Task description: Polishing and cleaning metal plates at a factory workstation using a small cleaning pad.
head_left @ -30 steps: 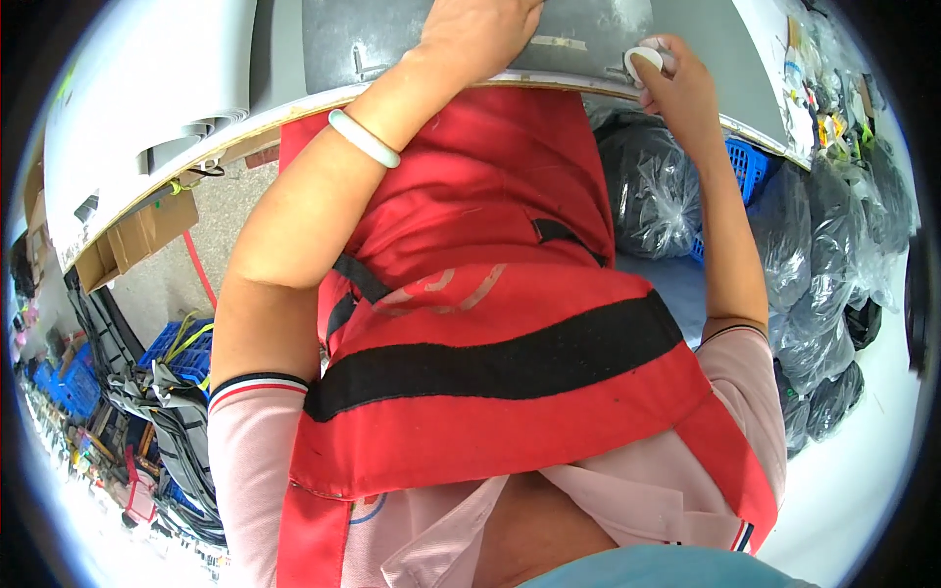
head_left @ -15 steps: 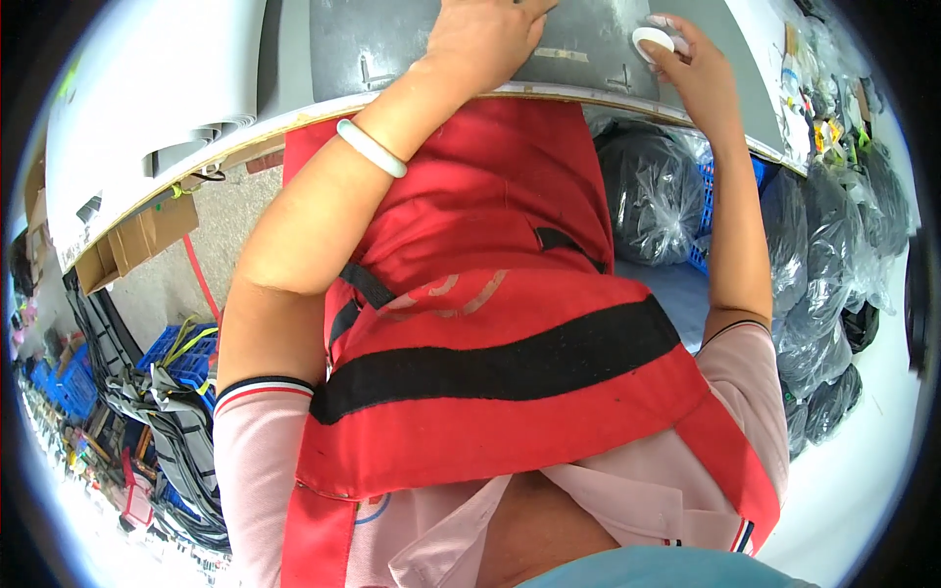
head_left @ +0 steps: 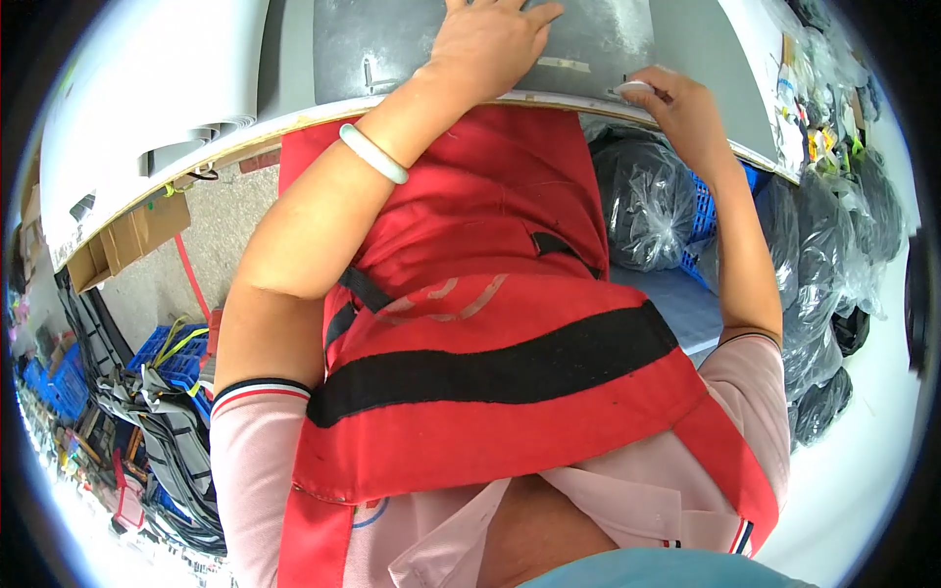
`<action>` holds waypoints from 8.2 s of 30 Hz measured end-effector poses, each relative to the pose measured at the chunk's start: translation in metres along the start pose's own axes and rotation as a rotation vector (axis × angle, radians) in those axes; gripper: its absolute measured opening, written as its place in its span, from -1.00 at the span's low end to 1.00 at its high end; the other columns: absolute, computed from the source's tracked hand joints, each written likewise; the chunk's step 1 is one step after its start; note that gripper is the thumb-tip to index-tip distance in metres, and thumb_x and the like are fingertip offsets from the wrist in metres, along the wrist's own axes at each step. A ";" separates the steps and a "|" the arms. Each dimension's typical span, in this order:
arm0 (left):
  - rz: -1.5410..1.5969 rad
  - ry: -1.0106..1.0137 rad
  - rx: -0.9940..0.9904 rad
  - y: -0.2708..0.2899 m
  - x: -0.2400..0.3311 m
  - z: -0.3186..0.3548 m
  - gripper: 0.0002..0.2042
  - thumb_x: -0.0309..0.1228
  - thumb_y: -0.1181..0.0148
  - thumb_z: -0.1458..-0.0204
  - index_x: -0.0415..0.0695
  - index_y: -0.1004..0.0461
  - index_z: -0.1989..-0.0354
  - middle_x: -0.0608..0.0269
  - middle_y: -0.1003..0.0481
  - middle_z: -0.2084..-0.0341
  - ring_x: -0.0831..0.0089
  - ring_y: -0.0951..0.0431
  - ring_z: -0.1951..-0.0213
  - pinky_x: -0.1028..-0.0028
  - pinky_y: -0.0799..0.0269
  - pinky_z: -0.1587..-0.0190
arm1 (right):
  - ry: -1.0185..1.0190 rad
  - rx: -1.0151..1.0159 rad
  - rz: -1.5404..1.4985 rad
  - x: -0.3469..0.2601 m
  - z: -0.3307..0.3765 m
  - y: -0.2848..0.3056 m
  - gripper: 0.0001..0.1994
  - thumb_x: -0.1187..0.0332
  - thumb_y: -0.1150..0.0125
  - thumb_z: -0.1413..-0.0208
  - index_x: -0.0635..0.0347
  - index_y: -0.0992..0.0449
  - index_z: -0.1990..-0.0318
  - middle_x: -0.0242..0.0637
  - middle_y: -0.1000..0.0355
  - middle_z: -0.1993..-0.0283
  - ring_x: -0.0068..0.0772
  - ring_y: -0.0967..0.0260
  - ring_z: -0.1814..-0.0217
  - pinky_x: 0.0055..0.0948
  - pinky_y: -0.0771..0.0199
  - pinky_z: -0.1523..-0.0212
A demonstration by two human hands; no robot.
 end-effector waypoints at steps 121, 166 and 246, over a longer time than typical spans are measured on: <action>-0.029 0.018 0.080 -0.043 -0.014 0.005 -0.40 0.17 0.21 -0.24 0.35 -0.16 -0.45 0.20 -0.06 -0.49 0.13 0.11 -0.53 -0.40 0.33 -0.41 | 0.152 -0.401 -0.128 -0.206 -0.124 -0.103 -0.77 0.26 -0.25 -0.20 0.19 -0.51 0.10 -0.25 -0.54 0.44 -0.43 -0.42 0.45 -0.38 -0.41 0.22; 0.368 -0.407 0.119 0.050 0.085 0.078 -0.74 -0.29 -0.18 -0.07 0.00 -0.58 0.07 0.18 -0.54 0.17 0.17 -0.56 0.10 0.19 -0.43 0.00 | -0.349 0.407 -1.212 0.112 -0.108 0.021 -0.40 0.07 -0.25 -0.25 0.17 -0.32 -0.34 -0.23 -0.45 -0.21 -0.36 -0.48 -0.12 -0.37 -0.46 -0.13; 0.049 -0.581 0.020 -0.021 0.158 -0.054 -0.86 -0.44 -0.22 0.04 -0.12 -0.61 0.30 0.07 -0.58 0.21 0.10 -0.61 0.12 0.23 -0.58 0.15 | -0.224 0.728 -1.440 0.168 -0.047 0.073 -0.51 0.09 -0.13 -0.35 0.26 -0.39 -0.25 -0.30 -0.46 -0.17 -0.37 -0.44 -0.15 -0.37 -0.36 -0.27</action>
Point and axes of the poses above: each hand's wrist, its own z-axis away from the middle knuckle, its own y-axis out of the back of the hand, x = y × z, the point moved 10 cm from there along -z, towards the middle knuckle
